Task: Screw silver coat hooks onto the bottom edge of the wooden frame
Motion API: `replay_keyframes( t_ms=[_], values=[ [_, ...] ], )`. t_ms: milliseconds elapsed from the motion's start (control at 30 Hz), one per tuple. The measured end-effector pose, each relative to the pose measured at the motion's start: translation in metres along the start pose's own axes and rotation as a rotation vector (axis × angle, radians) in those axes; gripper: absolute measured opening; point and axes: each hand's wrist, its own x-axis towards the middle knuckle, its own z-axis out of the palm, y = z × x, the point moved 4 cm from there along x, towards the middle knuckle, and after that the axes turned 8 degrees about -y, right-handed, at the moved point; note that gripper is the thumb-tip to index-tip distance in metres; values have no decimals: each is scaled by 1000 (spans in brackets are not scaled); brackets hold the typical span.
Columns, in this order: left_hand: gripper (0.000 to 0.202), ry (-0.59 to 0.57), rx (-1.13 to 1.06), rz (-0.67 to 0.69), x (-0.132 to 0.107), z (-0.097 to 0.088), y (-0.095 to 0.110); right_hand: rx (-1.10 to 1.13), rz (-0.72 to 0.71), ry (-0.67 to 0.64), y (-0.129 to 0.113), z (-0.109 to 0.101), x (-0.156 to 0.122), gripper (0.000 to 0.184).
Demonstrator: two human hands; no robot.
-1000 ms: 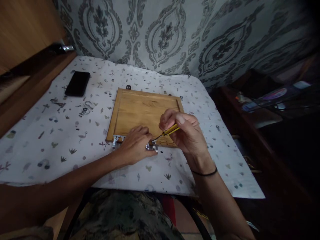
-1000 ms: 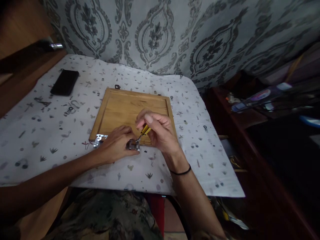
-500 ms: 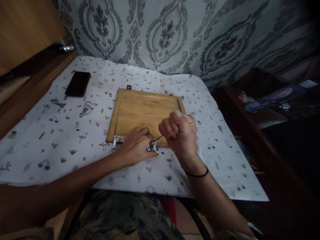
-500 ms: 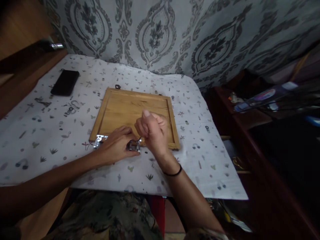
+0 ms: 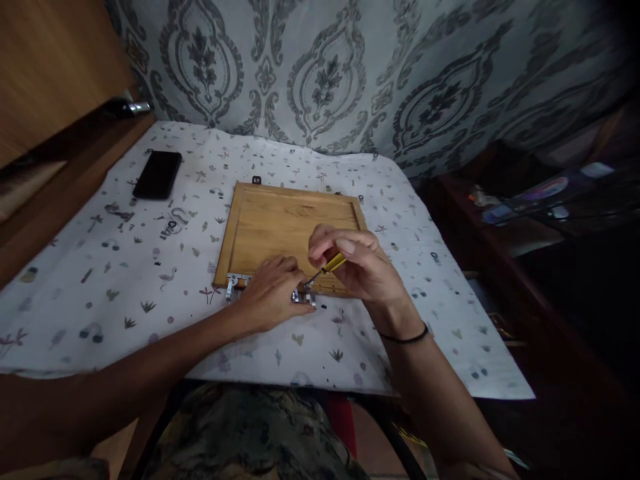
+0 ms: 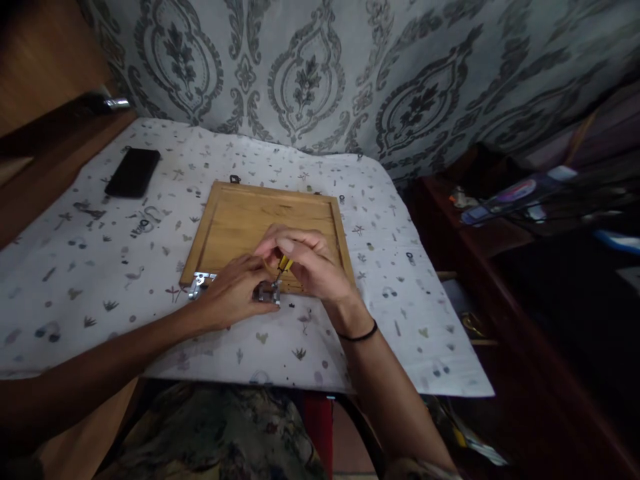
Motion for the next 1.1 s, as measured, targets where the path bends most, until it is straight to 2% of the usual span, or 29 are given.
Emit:
replay_keyframes(
  t_ms=[133, 200, 267, 367, 467, 600, 633, 700, 767, 933, 1100],
  values=[
    [32, -10, -9, 7, -1, -1, 1, 76, -33, -241, 3, -3, 9, 36],
    [32, -10, -25, 19, -1, -2, 2, 155, -27, -324, 8, 2, 13, 46],
    [32, -11, -28, 13, -1, -1, 1, 245, -7, -324, 12, 7, 16, 59],
    [34, -18, -7, -2, 0, 0, 1, 324, 9, -192, 14, 14, 19, 70],
    [35, -37, 2, -17, 1, -2, 2, 295, -17, -4, 10, 21, 17, 71],
    [31, -40, 13, -40, 0, -6, 4, 151, -176, 401, 8, 26, 5, 67],
    [31, -39, 11, -38, 0, -7, 5, 111, -212, 474, 8, 28, 1, 66],
    [31, -43, 3, -38, 0, -7, 5, 50, -234, 529, 11, 31, -4, 63],
    [31, -54, -2, -41, -1, -6, 4, 28, -198, 483, 13, 33, -4, 62],
    [29, -29, -24, -4, 0, -4, 3, 85, -38, 260, 11, 23, 0, 50],
    [33, -25, -9, -15, 1, -2, 1, 117, -41, 84, 10, 7, 5, 41]
  ],
)
